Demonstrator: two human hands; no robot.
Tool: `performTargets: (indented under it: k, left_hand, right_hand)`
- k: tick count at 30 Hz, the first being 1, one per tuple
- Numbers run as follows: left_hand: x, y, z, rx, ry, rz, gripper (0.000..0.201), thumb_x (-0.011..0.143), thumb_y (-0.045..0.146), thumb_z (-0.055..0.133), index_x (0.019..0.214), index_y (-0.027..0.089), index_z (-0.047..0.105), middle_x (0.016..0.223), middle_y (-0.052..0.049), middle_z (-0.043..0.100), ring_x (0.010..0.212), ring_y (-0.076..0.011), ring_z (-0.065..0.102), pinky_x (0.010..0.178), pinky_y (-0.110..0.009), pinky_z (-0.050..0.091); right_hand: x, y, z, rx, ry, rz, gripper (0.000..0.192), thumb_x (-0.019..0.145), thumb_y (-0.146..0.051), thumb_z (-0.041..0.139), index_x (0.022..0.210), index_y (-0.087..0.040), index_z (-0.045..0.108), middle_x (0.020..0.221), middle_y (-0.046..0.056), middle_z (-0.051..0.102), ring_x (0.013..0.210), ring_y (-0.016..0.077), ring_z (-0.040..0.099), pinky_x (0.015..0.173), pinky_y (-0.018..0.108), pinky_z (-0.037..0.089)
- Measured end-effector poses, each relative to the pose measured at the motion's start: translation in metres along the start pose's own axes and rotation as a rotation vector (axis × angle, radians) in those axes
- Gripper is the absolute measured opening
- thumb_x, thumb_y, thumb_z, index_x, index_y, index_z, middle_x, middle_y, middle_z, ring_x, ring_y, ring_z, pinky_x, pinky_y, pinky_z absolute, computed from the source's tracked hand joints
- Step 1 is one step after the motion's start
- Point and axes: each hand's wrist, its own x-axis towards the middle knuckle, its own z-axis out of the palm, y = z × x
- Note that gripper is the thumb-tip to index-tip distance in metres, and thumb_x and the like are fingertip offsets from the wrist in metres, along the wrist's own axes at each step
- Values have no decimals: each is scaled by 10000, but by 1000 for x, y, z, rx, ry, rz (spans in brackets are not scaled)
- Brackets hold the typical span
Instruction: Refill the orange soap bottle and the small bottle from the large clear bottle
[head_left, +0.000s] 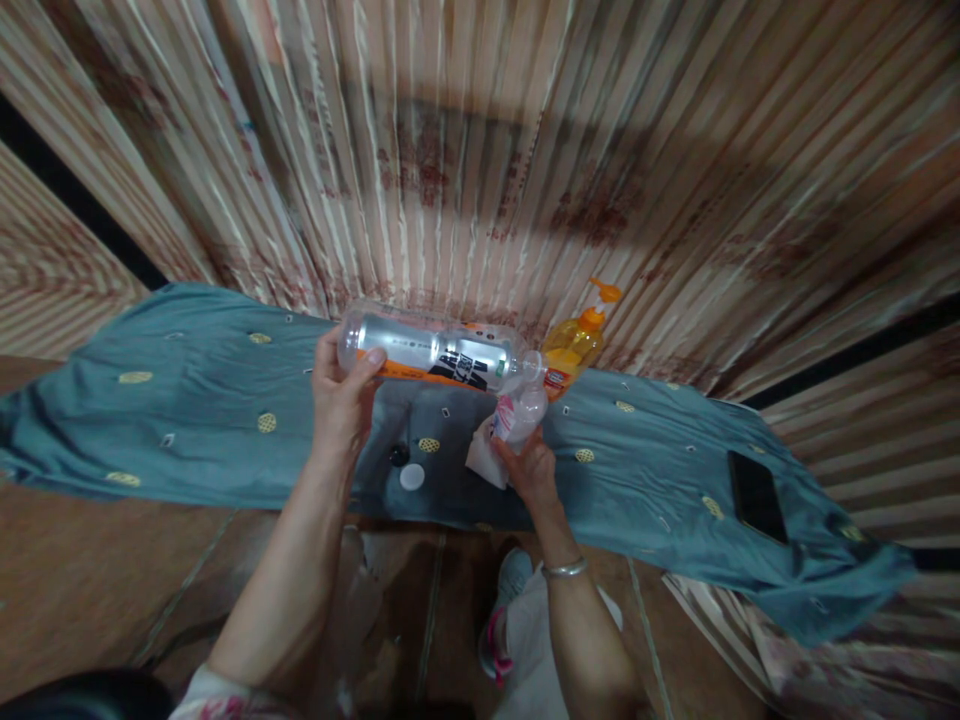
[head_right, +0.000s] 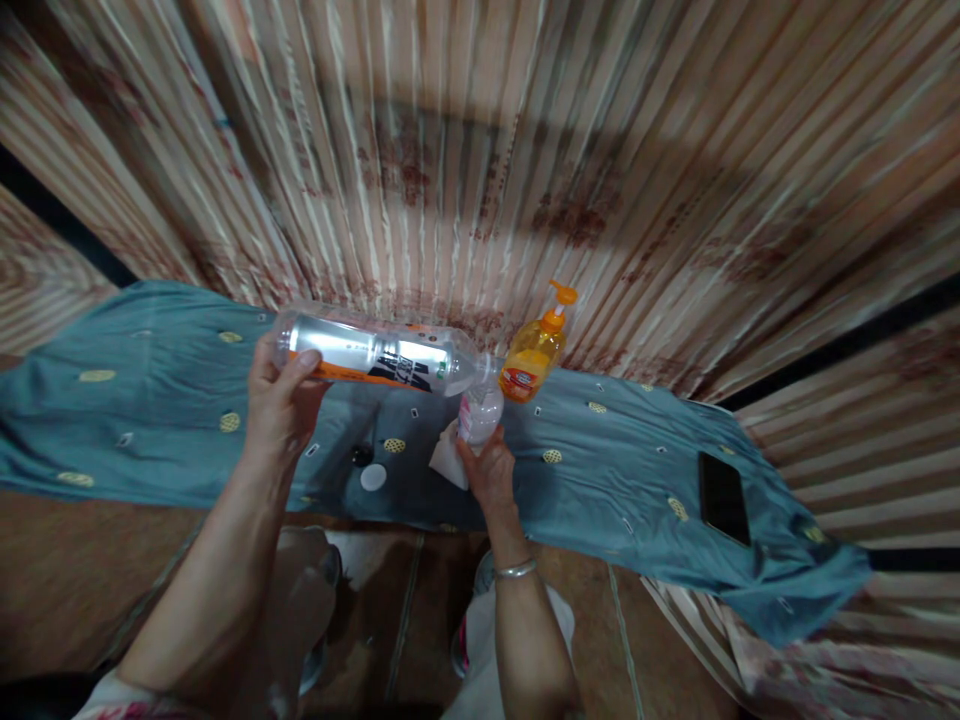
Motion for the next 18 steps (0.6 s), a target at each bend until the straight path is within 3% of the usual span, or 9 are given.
performTargets:
  k: [8, 18]
  left_hand:
    - [-1, 1, 0, -16, -6, 6, 622, 523, 452, 1111, 1015, 289, 768, 954, 24, 758, 843, -167, 699, 763, -298, 634]
    - [0, -2, -2, -6, -22, 16, 601, 564, 448, 1093, 1039, 304, 754, 1029, 4, 767, 924, -211, 721, 854, -367, 635]
  right_hand:
    - [0, -2, -1, 38, 3, 73, 687, 925, -454, 838, 1464, -109, 590, 953, 146, 801, 847, 289, 789, 741, 377, 623]
    - [-2, -8, -6, 23, -24, 94, 678, 949, -463, 843, 1466, -102, 594, 930, 131, 792, 847, 270, 778, 755, 350, 605]
